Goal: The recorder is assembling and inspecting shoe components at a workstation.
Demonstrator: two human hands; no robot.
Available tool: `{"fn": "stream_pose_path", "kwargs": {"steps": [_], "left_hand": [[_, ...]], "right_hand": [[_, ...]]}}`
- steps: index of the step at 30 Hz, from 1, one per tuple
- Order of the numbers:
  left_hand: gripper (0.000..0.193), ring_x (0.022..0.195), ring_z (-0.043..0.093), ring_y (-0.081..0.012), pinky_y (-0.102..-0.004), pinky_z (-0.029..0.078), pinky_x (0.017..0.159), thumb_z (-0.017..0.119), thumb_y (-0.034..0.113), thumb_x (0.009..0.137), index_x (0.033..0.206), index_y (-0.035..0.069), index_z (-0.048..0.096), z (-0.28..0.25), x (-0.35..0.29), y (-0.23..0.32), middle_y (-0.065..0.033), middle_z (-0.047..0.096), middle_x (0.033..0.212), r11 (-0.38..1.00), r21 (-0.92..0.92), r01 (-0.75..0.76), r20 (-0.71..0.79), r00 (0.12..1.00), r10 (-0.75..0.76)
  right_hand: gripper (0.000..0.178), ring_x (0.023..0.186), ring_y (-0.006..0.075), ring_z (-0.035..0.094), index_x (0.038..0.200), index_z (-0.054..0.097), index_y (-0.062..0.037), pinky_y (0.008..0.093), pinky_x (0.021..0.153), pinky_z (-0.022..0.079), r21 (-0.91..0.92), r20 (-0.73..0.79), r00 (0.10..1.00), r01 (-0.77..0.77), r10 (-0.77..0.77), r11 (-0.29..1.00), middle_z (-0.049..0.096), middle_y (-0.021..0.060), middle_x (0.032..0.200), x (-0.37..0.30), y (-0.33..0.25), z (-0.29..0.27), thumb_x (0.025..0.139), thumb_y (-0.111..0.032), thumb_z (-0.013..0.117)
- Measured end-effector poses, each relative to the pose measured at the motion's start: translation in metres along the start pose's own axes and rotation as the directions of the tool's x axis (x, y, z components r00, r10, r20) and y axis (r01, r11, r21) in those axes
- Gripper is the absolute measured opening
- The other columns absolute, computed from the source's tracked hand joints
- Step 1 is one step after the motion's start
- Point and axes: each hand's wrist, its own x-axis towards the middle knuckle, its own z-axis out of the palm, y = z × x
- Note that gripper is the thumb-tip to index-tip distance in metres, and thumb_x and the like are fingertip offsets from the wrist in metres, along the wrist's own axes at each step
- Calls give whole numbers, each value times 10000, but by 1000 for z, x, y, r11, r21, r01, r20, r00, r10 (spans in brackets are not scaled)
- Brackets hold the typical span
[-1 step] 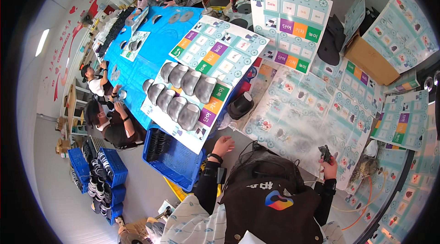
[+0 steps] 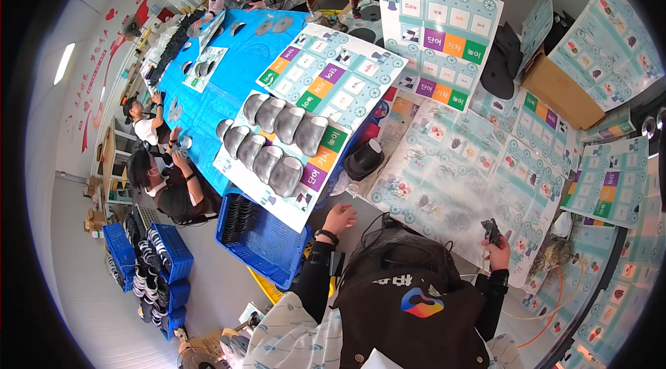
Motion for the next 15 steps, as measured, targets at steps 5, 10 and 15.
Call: {"fn": "stream_pose_path", "kwargs": {"steps": [5, 10, 15], "left_hand": [[399, 819, 697, -167, -302, 554, 713, 670, 213, 925, 1258, 19, 567, 30, 40, 23, -95, 708, 977, 937, 298, -183, 47, 983, 177], [368, 916, 705, -354, -439, 547, 807, 687, 230, 868, 1173, 36, 619, 59, 73, 56, -181, 724, 966, 615, 673, -412, 50, 854, 518], [339, 898, 717, -328, -417, 558, 789, 700, 220, 880, 1164, 60, 607, 77, 74, 83, -149, 731, 957, 644, 584, -494, 80, 824, 560]], "right_hand": [[272, 720, 85, 626, 1037, 683, -80, 246, 475, 464, -36, 23, 999, 34, -33, 999, 699, -18, 876, 4, -10, 7, 769, -51, 652], [245, 698, 85, 615, 1029, 677, -72, 247, 474, 458, -36, 17, 998, 62, -62, 997, 685, -14, 847, -3, -18, 11, 788, -54, 637], [289, 679, 86, 579, 1027, 700, -57, 242, 457, 393, 42, -65, 996, 62, -59, 997, 664, -24, 836, -12, 5, 0, 742, -51, 747]]}}
